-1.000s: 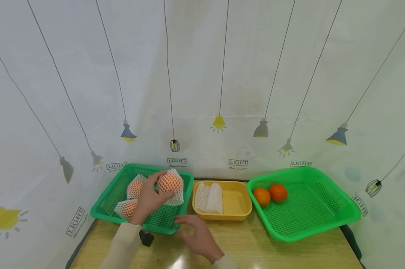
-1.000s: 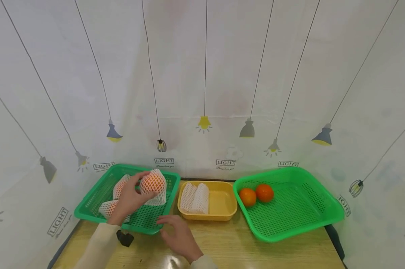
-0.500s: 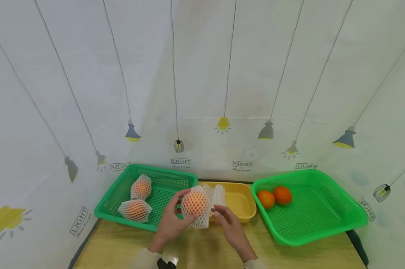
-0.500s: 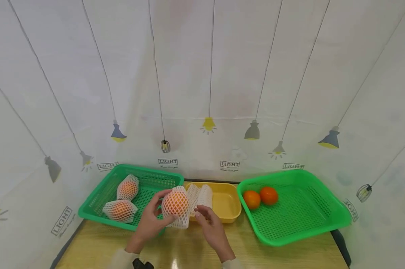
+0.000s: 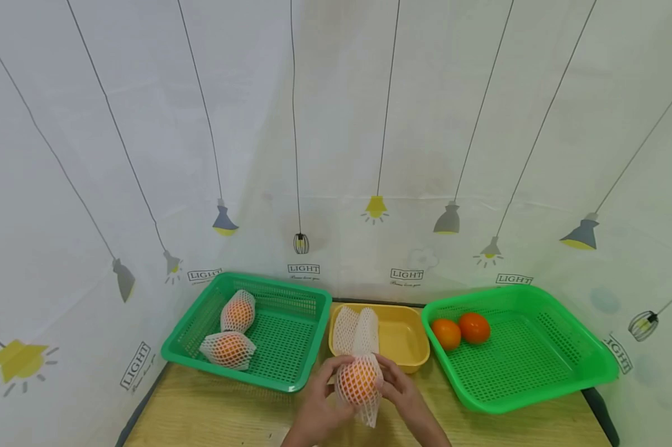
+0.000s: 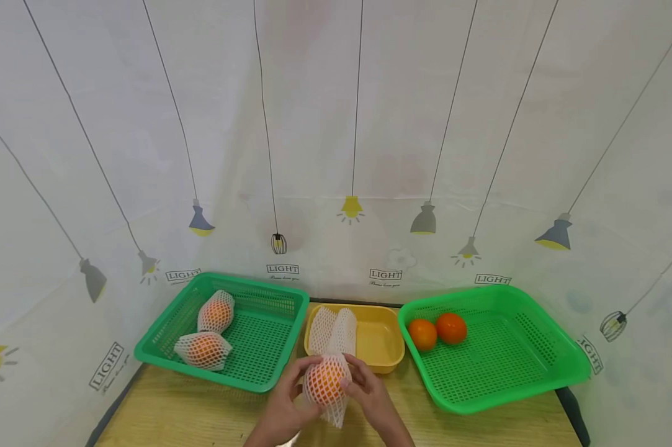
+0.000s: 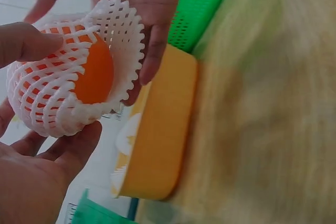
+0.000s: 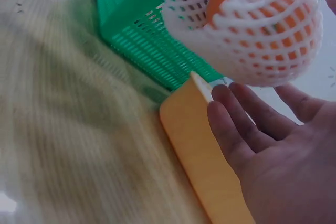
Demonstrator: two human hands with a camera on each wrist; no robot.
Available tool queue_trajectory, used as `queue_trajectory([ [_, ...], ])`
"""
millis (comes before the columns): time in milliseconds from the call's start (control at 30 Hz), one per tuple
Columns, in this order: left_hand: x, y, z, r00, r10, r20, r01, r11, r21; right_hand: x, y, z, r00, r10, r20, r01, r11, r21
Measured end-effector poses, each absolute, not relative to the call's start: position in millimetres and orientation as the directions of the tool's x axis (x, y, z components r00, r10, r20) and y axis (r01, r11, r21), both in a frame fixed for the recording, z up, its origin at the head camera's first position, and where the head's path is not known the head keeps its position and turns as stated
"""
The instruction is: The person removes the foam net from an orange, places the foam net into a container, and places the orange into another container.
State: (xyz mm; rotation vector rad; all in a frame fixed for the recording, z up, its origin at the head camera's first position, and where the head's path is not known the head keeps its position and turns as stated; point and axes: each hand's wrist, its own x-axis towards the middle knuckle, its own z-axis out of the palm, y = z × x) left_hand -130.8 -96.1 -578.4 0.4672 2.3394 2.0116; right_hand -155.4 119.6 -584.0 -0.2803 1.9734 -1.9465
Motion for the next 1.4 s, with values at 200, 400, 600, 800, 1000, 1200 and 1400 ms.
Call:
queue_trajectory([
  [200,-126.5,-92.5,-603.1,-0.939,0.301,0.167,0.205,0.098,0.974,-149.9,120.6,-602.1,-0.903,-0.4,-0.157,0.152,0.045,-0.987],
  [400,-126.0,-92.1,-616.3,-0.937,0.334,0.101,0.123,0.046,0.991,-144.6,118.0,-618.9,-0.957,-0.252,-0.147,0.119,0.123,-0.985],
  [600,-130.6,-91.7,-634.9,-0.929,0.367,0.045,0.04,-0.02,0.999,-140.2,114.6,-638.0,-0.983,-0.151,-0.105,0.072,0.213,-0.975],
  [800,-130.2,-88.4,-649.8,-0.926,0.375,-0.047,-0.064,-0.032,0.997,-132.2,109.0,-650.9,-0.991,-0.118,-0.055,0.024,0.253,-0.967],
  [1000,-129.8,-89.5,-659.2,-0.929,0.37,-0.02,-0.009,0.032,0.999,-128.8,110.2,-661.7,-0.99,-0.134,0.034,-0.076,0.324,-0.943],
  [1200,-130.3,-89.3,-663.1,-0.923,0.385,0.011,0.021,0.021,1.0,-126.6,112.9,-666.9,-0.985,-0.142,0.095,-0.138,0.325,-0.936],
  [1400,-130.1,-88.3,-661.0,-0.925,0.373,0.074,0.089,0.024,0.996,-126.0,114.5,-660.8,-0.985,-0.135,0.108,-0.149,0.343,-0.928],
])
